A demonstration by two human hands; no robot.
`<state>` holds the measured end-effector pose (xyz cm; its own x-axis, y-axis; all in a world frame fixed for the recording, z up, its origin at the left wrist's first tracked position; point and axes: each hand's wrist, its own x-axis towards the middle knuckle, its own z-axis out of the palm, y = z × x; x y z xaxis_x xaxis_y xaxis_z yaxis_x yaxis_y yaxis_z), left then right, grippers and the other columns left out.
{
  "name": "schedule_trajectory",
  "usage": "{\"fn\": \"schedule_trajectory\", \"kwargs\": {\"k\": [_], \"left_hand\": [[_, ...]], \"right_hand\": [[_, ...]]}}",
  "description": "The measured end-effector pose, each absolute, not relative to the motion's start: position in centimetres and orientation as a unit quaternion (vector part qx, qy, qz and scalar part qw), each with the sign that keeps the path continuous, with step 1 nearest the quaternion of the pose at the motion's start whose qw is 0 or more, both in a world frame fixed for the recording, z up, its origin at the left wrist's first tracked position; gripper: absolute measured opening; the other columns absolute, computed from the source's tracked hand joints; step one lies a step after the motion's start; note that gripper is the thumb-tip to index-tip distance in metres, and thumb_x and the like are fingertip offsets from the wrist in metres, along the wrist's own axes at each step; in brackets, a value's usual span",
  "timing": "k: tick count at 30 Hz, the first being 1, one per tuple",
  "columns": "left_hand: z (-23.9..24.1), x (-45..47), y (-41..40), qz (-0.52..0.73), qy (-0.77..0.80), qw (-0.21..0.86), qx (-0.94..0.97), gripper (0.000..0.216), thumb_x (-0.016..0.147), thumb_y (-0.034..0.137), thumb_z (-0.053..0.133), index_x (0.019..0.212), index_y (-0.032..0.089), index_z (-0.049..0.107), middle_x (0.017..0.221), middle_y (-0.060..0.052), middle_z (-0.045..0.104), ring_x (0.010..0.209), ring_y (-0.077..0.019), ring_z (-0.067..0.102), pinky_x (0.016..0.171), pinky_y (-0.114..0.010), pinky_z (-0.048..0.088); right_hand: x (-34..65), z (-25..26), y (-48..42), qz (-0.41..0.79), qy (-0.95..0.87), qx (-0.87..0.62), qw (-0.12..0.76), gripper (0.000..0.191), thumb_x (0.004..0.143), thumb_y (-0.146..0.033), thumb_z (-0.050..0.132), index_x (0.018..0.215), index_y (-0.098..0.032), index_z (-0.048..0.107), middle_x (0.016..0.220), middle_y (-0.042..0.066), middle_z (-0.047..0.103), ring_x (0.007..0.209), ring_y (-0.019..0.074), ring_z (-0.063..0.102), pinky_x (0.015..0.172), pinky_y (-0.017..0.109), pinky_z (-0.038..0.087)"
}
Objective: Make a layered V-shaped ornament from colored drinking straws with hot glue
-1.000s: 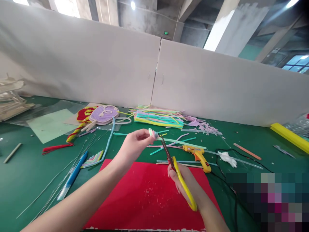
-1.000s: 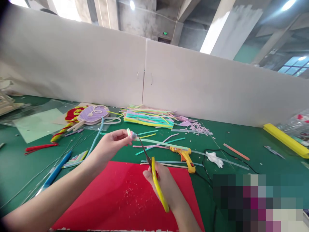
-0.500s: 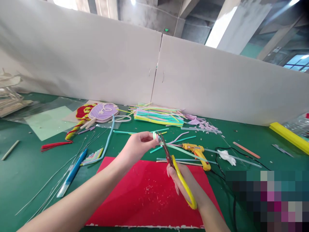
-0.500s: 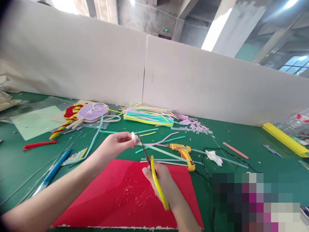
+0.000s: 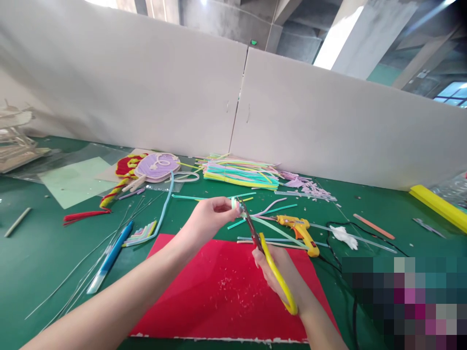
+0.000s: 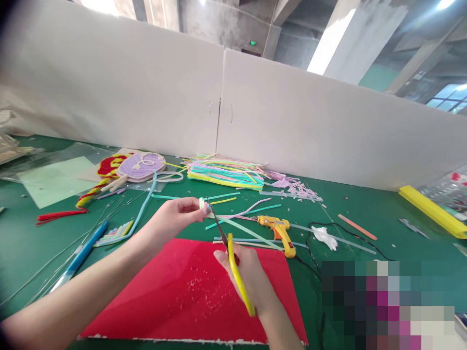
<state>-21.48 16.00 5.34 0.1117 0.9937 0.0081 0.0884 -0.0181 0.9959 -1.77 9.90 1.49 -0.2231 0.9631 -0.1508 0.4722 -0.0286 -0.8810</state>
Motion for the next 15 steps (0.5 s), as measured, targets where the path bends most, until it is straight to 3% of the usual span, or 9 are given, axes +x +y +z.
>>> {"fn": "schedule_trajectory", "kwargs": {"k": [15], "left_hand": [[5.13, -21.32, 16.1, 0.455, 0.493, 0.495, 0.552, 0.023, 0.066, 0.041, 0.067, 0.061, 0.019, 0.066, 0.063, -0.001, 0.064, 0.06, -0.0144, 0.053, 0.062, -0.025, 0.038]], "right_hand": [[-1.17, 1.46, 10.32, 0.468, -0.625, -0.584, 0.221, 0.03, 0.089, -0.033, 0.052, 0.115, -0.017, 0.055, 0.118, 0.007, 0.055, 0.1, 0.0205, 0.057, 0.084, 0.04, 0.05]]}}
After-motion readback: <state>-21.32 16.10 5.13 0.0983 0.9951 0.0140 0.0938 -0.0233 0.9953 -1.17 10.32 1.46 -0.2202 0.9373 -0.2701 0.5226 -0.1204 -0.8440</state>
